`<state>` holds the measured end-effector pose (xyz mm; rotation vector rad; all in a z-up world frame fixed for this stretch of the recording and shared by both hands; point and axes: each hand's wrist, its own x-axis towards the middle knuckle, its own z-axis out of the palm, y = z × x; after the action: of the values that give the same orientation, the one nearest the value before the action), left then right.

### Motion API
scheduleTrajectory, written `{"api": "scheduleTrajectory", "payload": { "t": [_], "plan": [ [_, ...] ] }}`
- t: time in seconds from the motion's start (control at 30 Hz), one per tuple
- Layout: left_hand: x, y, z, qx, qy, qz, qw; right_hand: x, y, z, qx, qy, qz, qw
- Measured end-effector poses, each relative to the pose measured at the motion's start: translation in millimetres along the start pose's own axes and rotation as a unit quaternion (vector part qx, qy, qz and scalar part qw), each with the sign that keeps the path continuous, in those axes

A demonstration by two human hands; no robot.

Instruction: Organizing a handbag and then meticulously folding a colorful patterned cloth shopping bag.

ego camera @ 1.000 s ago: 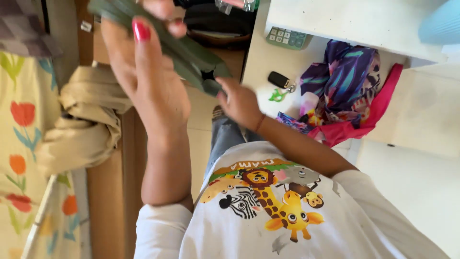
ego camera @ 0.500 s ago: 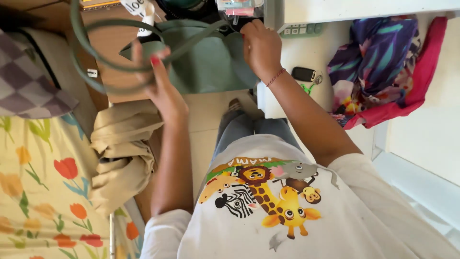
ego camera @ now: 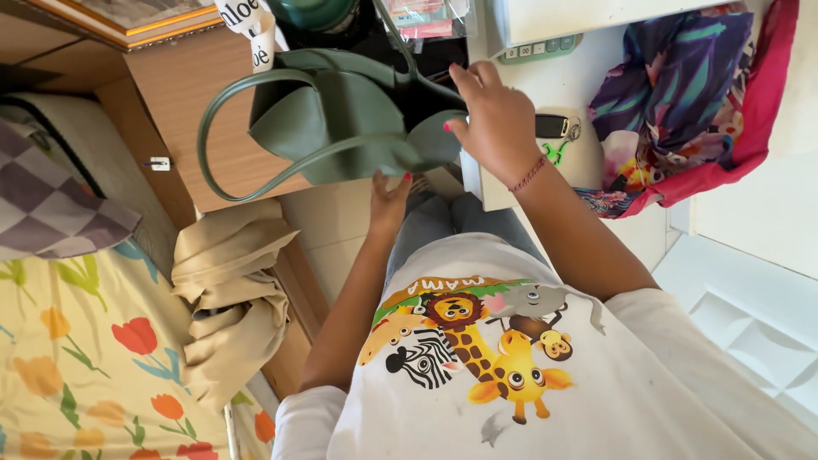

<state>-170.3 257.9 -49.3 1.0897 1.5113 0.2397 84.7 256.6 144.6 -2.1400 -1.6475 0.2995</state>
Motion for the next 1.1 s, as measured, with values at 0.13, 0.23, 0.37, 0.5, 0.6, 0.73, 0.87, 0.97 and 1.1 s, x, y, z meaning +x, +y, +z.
{"api": "scheduleTrajectory", "payload": {
  "t": [0.13,0.23,0.37,0.5,0.6,0.73,0.87,0.97,1.1],
  "plan": [
    [-12,23,4,0.016,-0.036,-0.011,0.999,-15,1,0,-0.018,-0.028,0.015,0.999],
    [-25,32,3,0.001,-0.077,-0.062,0.995,-27,-2,-5,-0.001,-0.016,0.027,1.000],
    [-22,16,8,0.006,-0.166,-0.109,0.980,-46,-7,-13,0.072,0.071,0.020,0.995],
    [-30,16,16,0.051,-0.223,-0.086,0.970,-78,34,-1,0.166,0.128,0.081,0.974],
    [-39,30,29,0.083,-0.268,-0.044,0.959,-110,107,5,0.221,0.179,0.191,0.939],
    [-47,44,57,0.103,-0.326,0.011,0.940,-166,220,-10,-0.076,0.233,0.255,0.935],
    [-71,81,101,0.117,-0.369,0.036,0.921,-211,297,6,-0.128,0.178,0.291,0.931],
    [-80,88,147,0.167,-0.380,0.050,0.908,-243,337,17,0.023,0.169,0.371,0.913],
    [-85,80,221,0.174,-0.400,0.055,0.898,-273,338,-25,0.370,0.266,0.360,0.814]
  ]
}}
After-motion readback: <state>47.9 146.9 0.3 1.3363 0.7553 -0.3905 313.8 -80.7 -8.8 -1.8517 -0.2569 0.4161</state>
